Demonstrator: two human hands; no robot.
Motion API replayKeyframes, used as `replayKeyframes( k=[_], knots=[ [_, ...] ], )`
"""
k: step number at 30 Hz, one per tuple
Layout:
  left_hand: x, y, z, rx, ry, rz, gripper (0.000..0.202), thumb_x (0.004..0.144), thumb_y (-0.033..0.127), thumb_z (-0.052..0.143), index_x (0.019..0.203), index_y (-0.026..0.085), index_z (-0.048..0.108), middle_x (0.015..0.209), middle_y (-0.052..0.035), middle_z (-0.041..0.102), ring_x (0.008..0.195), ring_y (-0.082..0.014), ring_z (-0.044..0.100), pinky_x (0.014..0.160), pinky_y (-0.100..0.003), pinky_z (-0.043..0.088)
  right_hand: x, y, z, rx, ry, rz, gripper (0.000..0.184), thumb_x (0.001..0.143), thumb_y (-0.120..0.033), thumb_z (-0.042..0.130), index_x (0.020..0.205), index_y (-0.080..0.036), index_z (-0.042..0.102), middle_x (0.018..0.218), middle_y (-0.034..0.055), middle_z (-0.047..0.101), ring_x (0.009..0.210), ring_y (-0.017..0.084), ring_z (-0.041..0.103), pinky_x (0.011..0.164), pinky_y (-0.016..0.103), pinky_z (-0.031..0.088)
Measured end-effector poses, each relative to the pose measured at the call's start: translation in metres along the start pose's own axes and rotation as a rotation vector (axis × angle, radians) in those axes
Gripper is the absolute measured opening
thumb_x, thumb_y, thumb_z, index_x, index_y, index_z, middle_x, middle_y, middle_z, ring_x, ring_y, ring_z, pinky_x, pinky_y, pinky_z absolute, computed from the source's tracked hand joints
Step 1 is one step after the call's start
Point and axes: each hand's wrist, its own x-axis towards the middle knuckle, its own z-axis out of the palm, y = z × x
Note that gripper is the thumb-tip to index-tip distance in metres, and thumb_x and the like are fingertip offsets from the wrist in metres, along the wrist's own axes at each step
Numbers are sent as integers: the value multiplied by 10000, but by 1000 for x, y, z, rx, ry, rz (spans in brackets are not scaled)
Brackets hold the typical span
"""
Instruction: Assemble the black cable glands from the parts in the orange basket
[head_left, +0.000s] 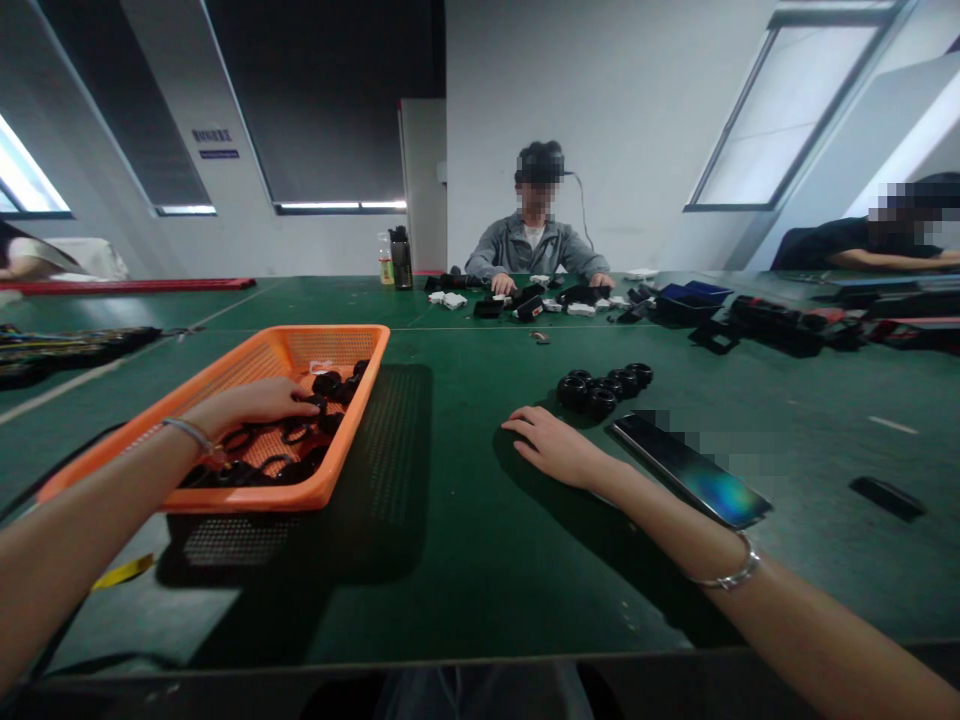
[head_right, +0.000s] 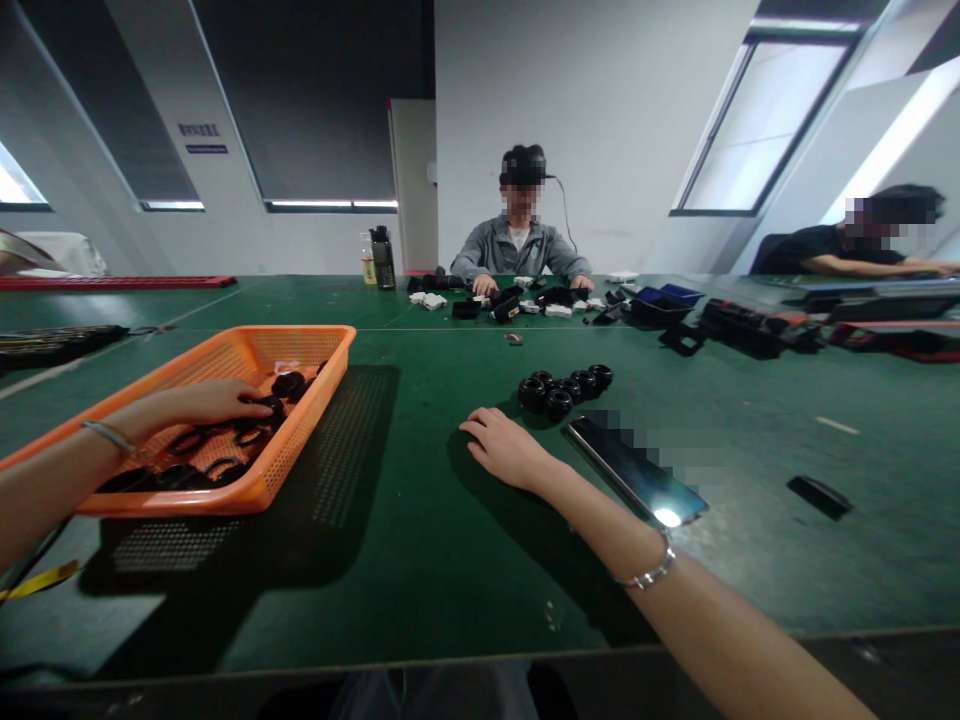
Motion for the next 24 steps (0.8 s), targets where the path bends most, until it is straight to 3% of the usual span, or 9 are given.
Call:
replayKeyframes(
  k=[2, 5, 8, 10, 14, 17, 20, 24],
  knots=[
    [-4, 7, -5, -1, 95, -82, 405, 731, 448, 433, 788, 123, 669, 658, -55, 646, 650, -214, 579, 593, -267, 395, 0, -1, -1, -8, 7, -4, 357, 855, -221, 416, 1167, -110, 549, 1162, 149, 539, 1075, 254, 502, 951, 421, 424],
    [-13, 31, -17, -44, 335, -185, 500, 757, 518, 405, 954, 120, 634, 627, -22, 599, 619, -186, 537, 561, -243, 356, 1, -1, 1, 9, 38, -8, 335, 840, -209, 441, 1139, -129, 569, 1136, 141, 553, 1052, 256, 518, 937, 432, 430],
    [-23, 71, -26, -94, 604, -49, 473, 786, 499, 408, 1022, 140, 605, 808, -47, 620, 736, -195, 540, 633, -260, 379, 0, -1, 3, 79, 110, 1, 304, 822, -209, 471, 1087, -123, 592, 1104, 149, 561, 1031, 263, 524, 918, 441, 434],
    [-30, 101, -25, -148, 665, 7, 372, 745, 431, 501, 924, 134, 636, 910, -76, 614, 813, -216, 540, 710, -293, 405, -1, -2, 3, 190, 199, -19, 284, 822, -223, 472, 1056, -118, 593, 1090, 153, 561, 1026, 260, 521, 907, 438, 433],
    [-39, 152, -4, -260, 603, 243, 277, 723, 356, 546, 895, 156, 629, 922, -60, 569, 854, -207, 539, 807, -340, 432, -1, -5, 4, 629, 298, -68, 291, 857, -335, 427, 1055, -167, 557, 1020, 115, 581, 911, 203, 565, 798, 376, 477],
    [-38, 175, 26, -376, 517, 355, 269, 683, 326, 591, 902, 170, 610, 976, -52, 513, 894, -203, 533, 834, -356, 446, 0, -10, 9, 1110, 167, -52, 386, 834, -475, 438, 1106, -207, 497, 981, 78, 592, 779, 155, 597, 655, 296, 495],
    [-28, 183, 56, -472, 418, 424, 282, 658, 264, 606, 920, 164, 582, 1005, -58, 459, 920, -204, 527, 846, -361, 457, 1, -16, 15, 1486, 42, -14, 450, 765, -548, 508, 1067, -215, 494, 934, 57, 608, 727, 134, 603, 623, 267, 496],
    [-12, 181, 87, -542, 330, 491, 252, 670, 182, 549, 920, 159, 539, 1025, -66, 396, 905, -198, 530, 847, -378, 471, 2, -22, 14, 1651, 21, 114, 404, 717, -466, 609, 1015, -205, 530, 859, 32, 610, 711, 124, 592, 634, 261, 505]
  ],
)
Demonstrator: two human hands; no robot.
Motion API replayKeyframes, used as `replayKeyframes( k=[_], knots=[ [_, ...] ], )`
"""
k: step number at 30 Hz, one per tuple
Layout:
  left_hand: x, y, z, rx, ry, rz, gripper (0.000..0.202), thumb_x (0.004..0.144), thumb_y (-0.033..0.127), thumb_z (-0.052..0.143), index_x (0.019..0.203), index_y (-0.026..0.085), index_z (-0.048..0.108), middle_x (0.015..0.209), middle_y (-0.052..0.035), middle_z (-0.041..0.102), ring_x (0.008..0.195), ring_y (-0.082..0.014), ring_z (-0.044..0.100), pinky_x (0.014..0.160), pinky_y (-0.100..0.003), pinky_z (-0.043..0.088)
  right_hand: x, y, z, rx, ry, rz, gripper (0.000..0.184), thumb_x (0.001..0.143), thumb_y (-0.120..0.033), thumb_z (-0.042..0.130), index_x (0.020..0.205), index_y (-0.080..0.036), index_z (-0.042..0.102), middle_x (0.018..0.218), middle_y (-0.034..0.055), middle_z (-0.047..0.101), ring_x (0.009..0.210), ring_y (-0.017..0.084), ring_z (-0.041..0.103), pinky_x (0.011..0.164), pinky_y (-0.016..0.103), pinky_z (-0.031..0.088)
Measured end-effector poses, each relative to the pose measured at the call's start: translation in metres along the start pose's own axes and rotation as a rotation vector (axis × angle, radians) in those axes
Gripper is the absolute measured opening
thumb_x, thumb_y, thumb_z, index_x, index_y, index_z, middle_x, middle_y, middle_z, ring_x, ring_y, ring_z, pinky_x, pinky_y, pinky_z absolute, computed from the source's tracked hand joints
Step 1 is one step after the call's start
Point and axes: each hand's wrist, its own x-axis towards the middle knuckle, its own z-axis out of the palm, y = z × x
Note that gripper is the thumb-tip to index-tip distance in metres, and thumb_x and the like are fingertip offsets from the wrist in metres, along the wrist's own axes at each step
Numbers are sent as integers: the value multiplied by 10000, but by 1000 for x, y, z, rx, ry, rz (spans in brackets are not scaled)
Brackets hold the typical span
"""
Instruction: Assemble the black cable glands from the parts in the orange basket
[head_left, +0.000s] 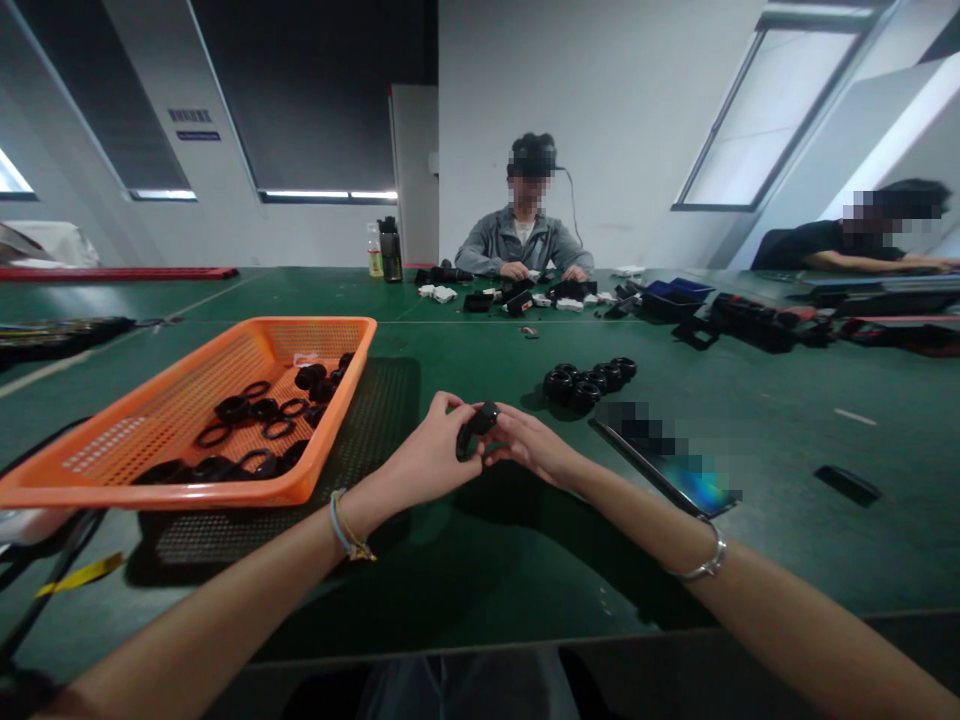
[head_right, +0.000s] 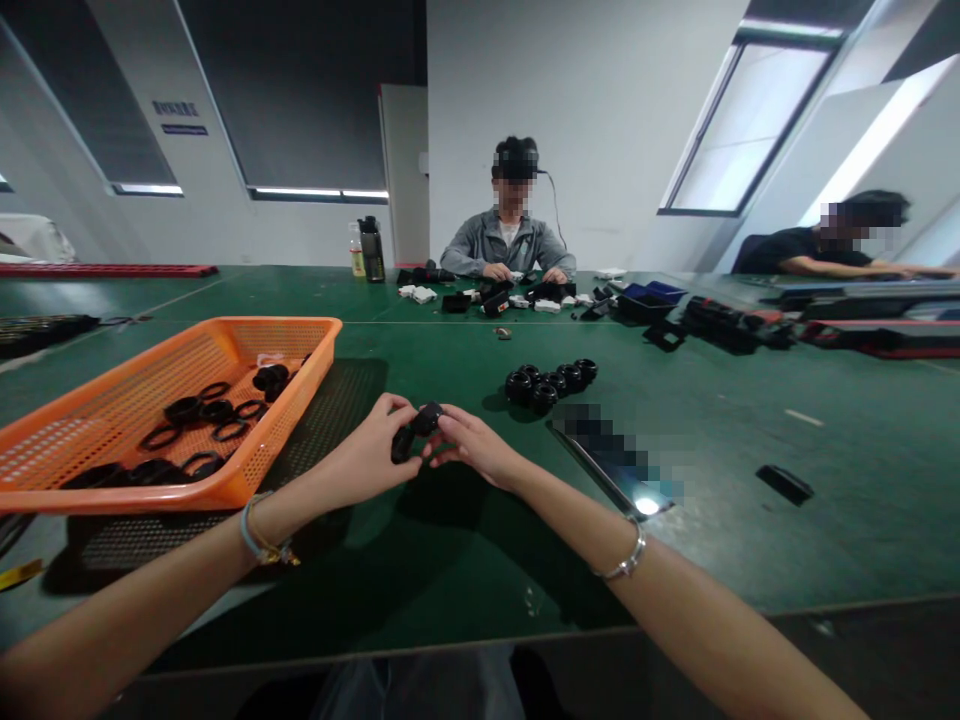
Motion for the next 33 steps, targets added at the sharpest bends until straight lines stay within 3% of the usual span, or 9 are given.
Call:
replayKeyframes(
  k=[3, 7, 10, 14, 20, 28, 33],
  knots=[
    [-1, -10, 10, -32, -57, 31, 247, 688, 139, 501, 933, 173, 496, 1059, -64, 362, 918, -188, 528, 870, -376, 468, 0, -2, 2, -17, 34, 64, 393, 700, -388, 641, 1033, -204, 542, 893, 29, 597, 732, 124, 595, 657, 266, 509],
    [-3, -16, 13, 3, -42, 72, 488, 651, 53, 461, 1097, 212, 344, 1102, -62, 311, 967, -184, 487, 921, -379, 437, 2, -2, -1, -159, 145, 20, 470, 594, -276, 723, 1019, -216, 529, 966, 15, 559, 803, 132, 583, 730, 296, 508],
    [-2, -20, 14, 70, -17, 91, 479, 591, 23, 463, 1012, 201, 318, 1060, -65, 311, 946, -194, 451, 885, -387, 438, 3, -3, -5, -413, 257, -56, 469, 511, -224, 768, 920, -190, 541, 856, -5, 557, 745, 135, 569, 748, 327, 497],
    [1, -31, 18, 58, 50, 140, 372, 591, 40, 492, 870, 203, 307, 934, -38, 359, 844, -175, 442, 784, -355, 447, 0, -5, -6, -687, 210, -108, 425, 514, -227, 772, 901, -178, 603, 874, 20, 582, 788, 172, 577, 784, 369, 486],
    [5, -42, 17, -48, 63, 3, 297, 642, 227, 646, 793, 190, 393, 812, -1, 462, 753, -166, 483, 686, -310, 435, -2, -4, -6, -636, 114, -109, 471, 584, -155, 705, 1044, -196, 612, 1029, 47, 586, 881, 184, 612, 858, 377, 475],
    [-1, -48, 6, 26, 3, 4, 371, 669, 218, 656, 1023, 204, 546, 999, -51, 586, 928, -217, 556, 806, -350, 445, -1, -3, -4, -627, 142, -46, 533, 631, -58, 629, 1134, -223, 566, 1097, 49, 607, 981, 184, 594, 900, 379, 462],
    [-2, -44, 6, -69, 42, -143, 369, 673, 242, 652, 1024, 176, 557, 905, -43, 657, 797, -201, 613, 731, -326, 480, -3, -4, -1, -583, 132, -50, 498, 652, -99, 629, 1132, -214, 567, 1028, 44, 649, 936, 191, 619, 897, 401, 466]
  ],
)
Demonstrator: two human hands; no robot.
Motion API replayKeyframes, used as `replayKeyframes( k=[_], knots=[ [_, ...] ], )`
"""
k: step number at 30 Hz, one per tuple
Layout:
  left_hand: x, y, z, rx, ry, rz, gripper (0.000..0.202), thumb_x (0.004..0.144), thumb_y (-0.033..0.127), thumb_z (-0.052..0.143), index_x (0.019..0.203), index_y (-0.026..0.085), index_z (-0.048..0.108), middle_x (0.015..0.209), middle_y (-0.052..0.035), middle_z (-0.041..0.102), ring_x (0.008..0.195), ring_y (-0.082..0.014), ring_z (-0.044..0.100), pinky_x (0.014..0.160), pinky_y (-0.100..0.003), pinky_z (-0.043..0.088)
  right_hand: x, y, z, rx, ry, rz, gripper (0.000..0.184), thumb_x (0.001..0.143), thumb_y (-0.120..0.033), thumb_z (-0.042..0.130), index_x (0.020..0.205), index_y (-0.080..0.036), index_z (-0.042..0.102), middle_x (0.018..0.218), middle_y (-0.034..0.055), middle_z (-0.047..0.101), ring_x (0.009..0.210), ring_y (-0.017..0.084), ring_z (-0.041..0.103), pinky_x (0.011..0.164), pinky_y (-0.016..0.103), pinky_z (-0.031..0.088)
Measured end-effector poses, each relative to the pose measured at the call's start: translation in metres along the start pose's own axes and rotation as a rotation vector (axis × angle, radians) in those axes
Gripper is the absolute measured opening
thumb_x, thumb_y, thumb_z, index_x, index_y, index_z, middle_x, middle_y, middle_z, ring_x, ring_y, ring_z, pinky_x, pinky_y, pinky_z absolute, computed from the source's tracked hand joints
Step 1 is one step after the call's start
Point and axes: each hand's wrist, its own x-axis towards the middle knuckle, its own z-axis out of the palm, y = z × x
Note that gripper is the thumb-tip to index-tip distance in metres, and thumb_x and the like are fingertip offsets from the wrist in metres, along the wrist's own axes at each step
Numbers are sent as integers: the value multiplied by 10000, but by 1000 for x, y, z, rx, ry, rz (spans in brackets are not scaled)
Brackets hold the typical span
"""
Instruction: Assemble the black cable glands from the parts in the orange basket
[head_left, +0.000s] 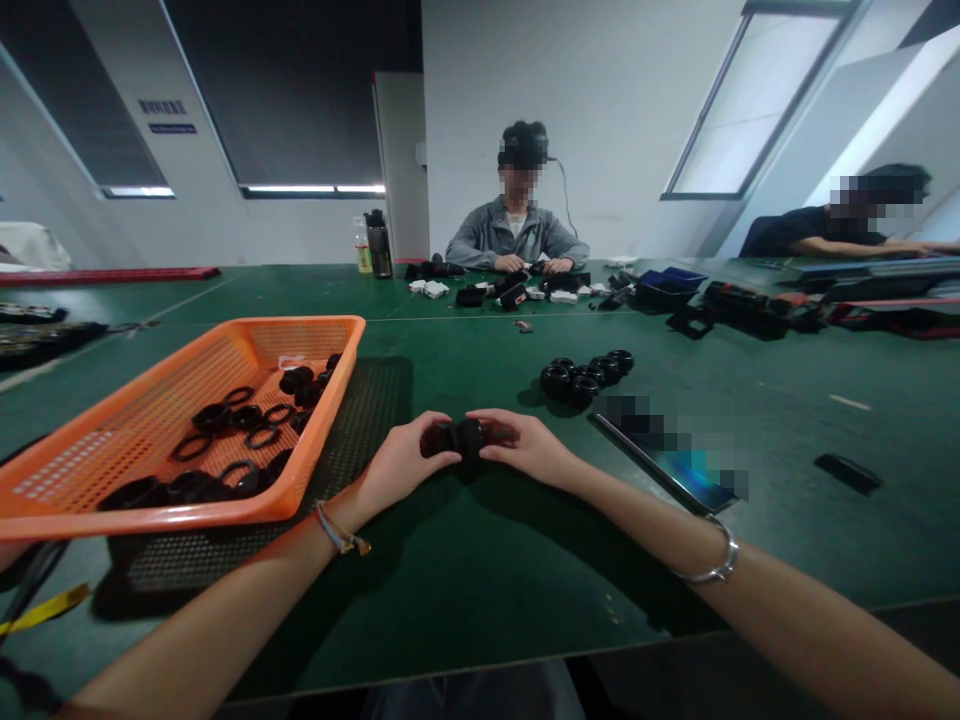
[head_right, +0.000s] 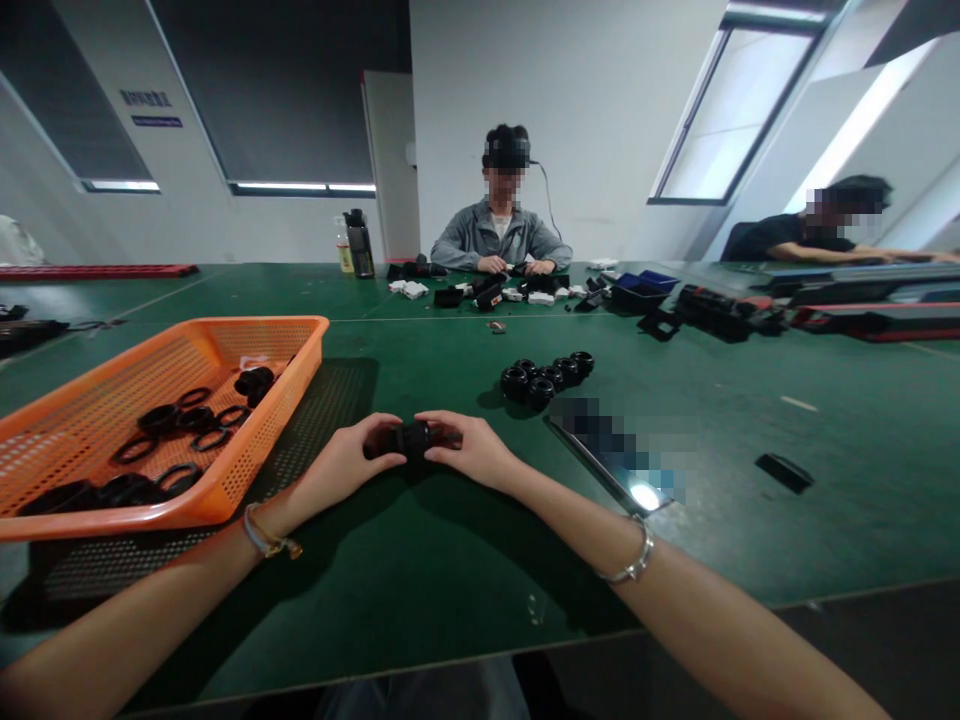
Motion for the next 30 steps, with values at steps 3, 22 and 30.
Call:
replayKeyframes(
  k=[3, 22, 30],
  knots=[
    [0, 1, 2, -54, 25, -59, 349, 674, 304, 654, 986, 162, 588, 804, -31, 665, 734, -200, 618, 689, -316, 485, -1, -2, -1, 21, 8, -31, 501, 634, -120, 650, 1120, -217, 581, 1067, 49, 644, 927, 203, 626, 892, 412, 470],
    [1, -12, 14, -470, -17, -77, 243, 760, 295, 513, 956, 151, 517, 772, -4, 550, 689, -140, 588, 678, -302, 507, -1, 3, -1, 84, 87, -78, 464, 581, -142, 699, 1029, -206, 597, 928, 32, 640, 881, 180, 619, 832, 364, 508],
    [2, -12, 12, -437, -37, -58, 225, 764, 232, 512, 979, 167, 514, 800, -5, 563, 725, -141, 592, 722, -314, 509, -1, 4, -3, 20, 118, -118, 424, 607, -137, 671, 1019, -235, 649, 1047, 39, 610, 869, 176, 626, 808, 360, 521]
  ],
)
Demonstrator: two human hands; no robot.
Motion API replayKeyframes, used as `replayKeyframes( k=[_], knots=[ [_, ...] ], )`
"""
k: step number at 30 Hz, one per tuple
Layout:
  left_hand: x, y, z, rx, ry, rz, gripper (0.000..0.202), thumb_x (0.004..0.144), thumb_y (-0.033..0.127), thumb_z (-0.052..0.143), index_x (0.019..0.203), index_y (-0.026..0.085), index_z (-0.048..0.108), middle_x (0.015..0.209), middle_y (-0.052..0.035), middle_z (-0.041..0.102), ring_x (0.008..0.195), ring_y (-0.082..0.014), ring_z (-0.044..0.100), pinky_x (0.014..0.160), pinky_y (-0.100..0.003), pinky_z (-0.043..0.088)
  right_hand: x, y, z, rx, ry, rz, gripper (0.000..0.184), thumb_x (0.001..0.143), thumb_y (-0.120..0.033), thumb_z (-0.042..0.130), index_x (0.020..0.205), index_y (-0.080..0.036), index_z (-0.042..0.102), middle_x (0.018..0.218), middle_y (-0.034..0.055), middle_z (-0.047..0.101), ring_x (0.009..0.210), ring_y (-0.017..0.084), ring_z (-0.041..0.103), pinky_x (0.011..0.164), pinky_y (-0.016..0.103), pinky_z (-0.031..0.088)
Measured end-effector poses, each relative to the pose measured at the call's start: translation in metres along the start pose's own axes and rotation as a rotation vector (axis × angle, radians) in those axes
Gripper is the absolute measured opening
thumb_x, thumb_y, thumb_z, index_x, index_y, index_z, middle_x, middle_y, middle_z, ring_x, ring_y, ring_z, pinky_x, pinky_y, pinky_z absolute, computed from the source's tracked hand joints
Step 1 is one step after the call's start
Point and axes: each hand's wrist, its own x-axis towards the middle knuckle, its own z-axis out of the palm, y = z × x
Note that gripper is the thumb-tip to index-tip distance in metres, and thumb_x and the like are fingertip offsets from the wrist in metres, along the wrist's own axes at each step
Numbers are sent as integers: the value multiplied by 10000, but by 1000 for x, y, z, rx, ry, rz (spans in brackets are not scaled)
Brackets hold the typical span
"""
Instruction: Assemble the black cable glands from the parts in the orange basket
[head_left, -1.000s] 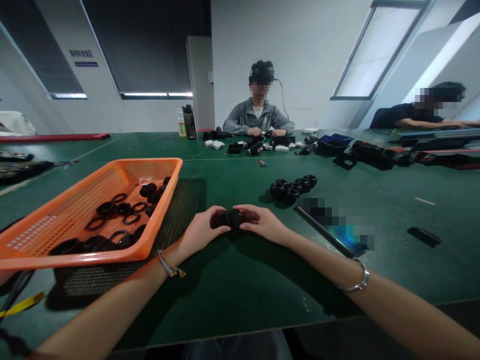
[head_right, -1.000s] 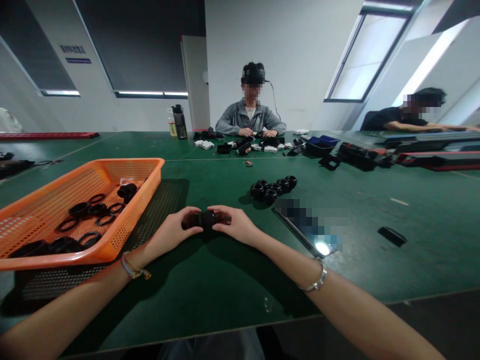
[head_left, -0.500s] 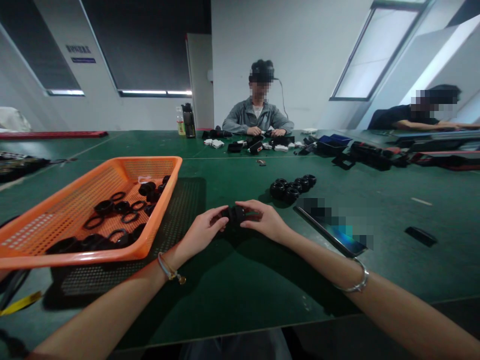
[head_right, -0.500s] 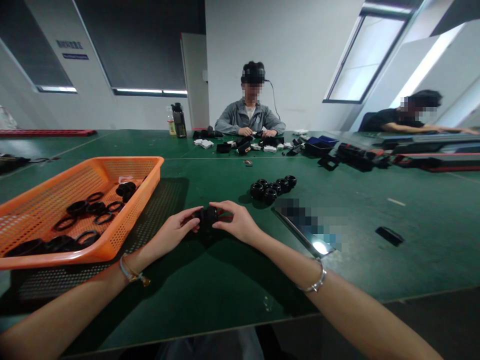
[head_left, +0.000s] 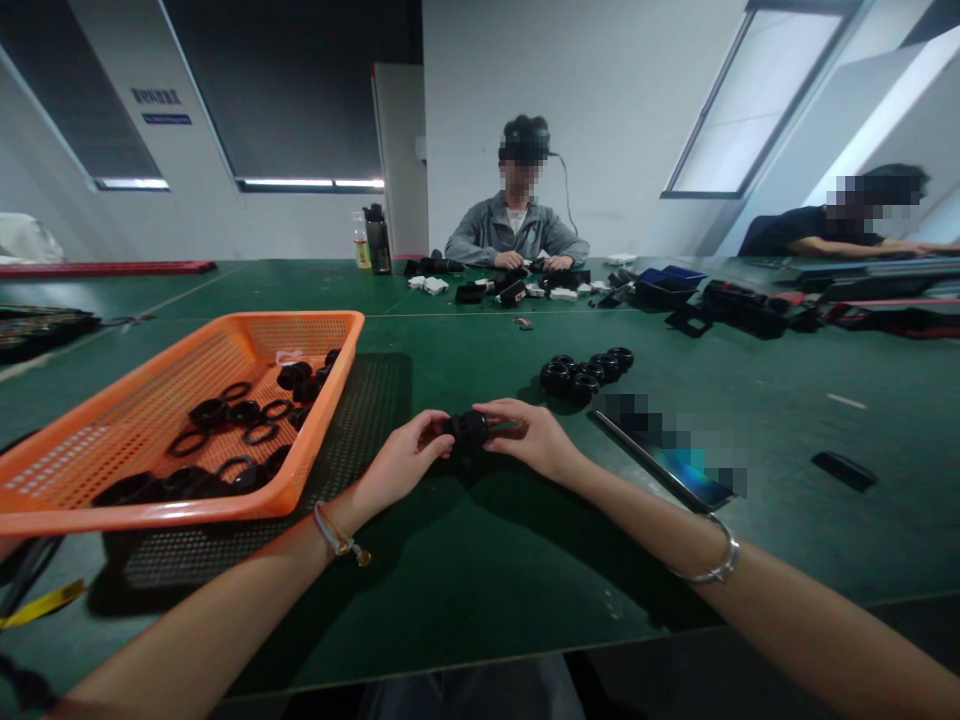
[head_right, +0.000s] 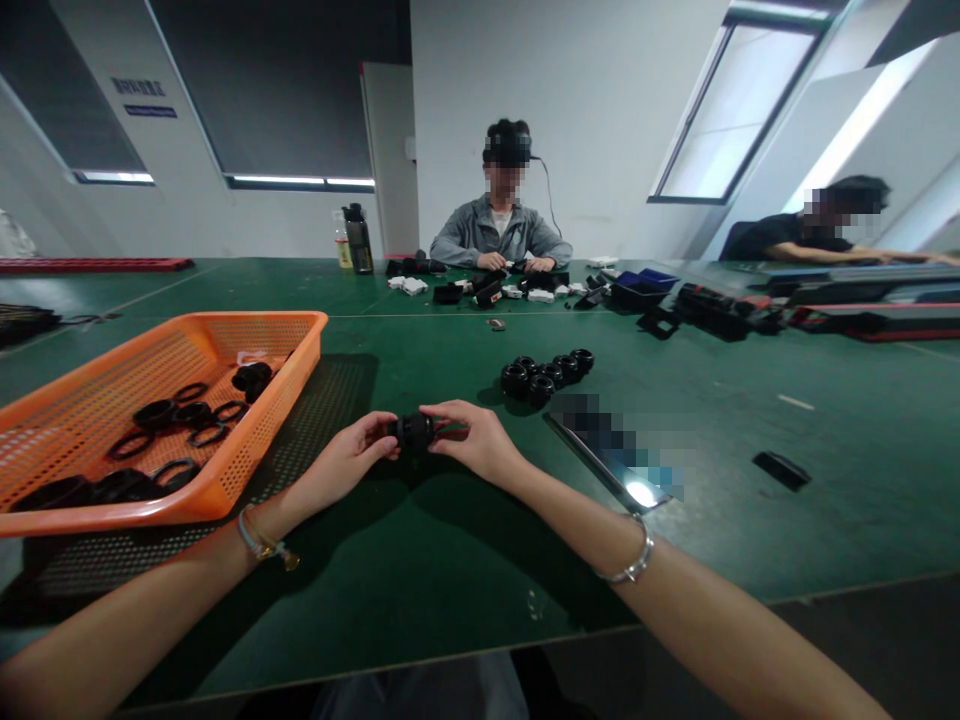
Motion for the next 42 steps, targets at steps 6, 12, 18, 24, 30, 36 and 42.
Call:
replayKeyframes(
  k=[6, 12, 18, 24, 30, 36, 42],
  knots=[
    [-2, 6, -2, 10, -3, 4, 239, 702, 181, 562, 936, 161, 513, 873, -23, 580, 832, -159, 582, 782, -328, 488, 1, -3, -2, -95, -42, 28, 439, 626, -167, 678, 1061, -216, 640, 973, 45, 639, 840, 181, 625, 798, 364, 516],
    [-3, 8, -2, 33, 11, 0, 223, 692, 176, 576, 907, 164, 520, 855, -16, 583, 824, -158, 586, 783, -333, 491, 2, -3, -2, -167, -75, 46, 416, 659, -204, 667, 1074, -201, 635, 970, 60, 661, 831, 200, 633, 789, 381, 510],
    [-4, 7, -2, 35, 16, -11, 222, 692, 178, 579, 908, 164, 531, 868, -24, 601, 835, -165, 595, 789, -339, 494, 1, -5, -4, -198, -107, -10, 423, 657, -199, 674, 1075, -238, 630, 984, 49, 654, 856, 211, 633, 820, 397, 507],
    [-3, 8, -2, 33, 17, -34, 234, 691, 190, 573, 918, 157, 530, 868, -29, 602, 840, -168, 593, 797, -344, 487, 1, -4, -2, -125, -99, -11, 429, 634, -101, 643, 1043, -233, 641, 1095, 49, 582, 919, 204, 621, 883, 404, 486],
    [-3, 9, -2, 19, 8, -23, 242, 689, 185, 568, 925, 156, 524, 884, -33, 598, 859, -173, 590, 801, -345, 481, -1, -6, 2, -70, -35, 8, 516, 611, -71, 652, 1095, -231, 575, 981, 34, 616, 937, 193, 606, 890, 414, 482],
    [-3, 9, -3, 18, -4, -30, 238, 691, 177, 564, 923, 158, 515, 882, -29, 591, 863, -171, 583, 803, -342, 478, -2, -11, 2, -54, -18, 13, 348, 605, -73, 660, 933, -177, 606, 886, 26, 649, 880, 172, 625, 880, 386, 493],
    [-2, 4, -2, -10, -2, -19, 243, 673, 189, 577, 906, 156, 514, 856, -24, 581, 824, -168, 576, 780, -333, 471, 0, -6, 1, -24, -19, 13, 338, 603, -109, 668, 938, -143, 646, 937, 53, 672, 878, 184, 640, 866, 383, 505]
  ],
)
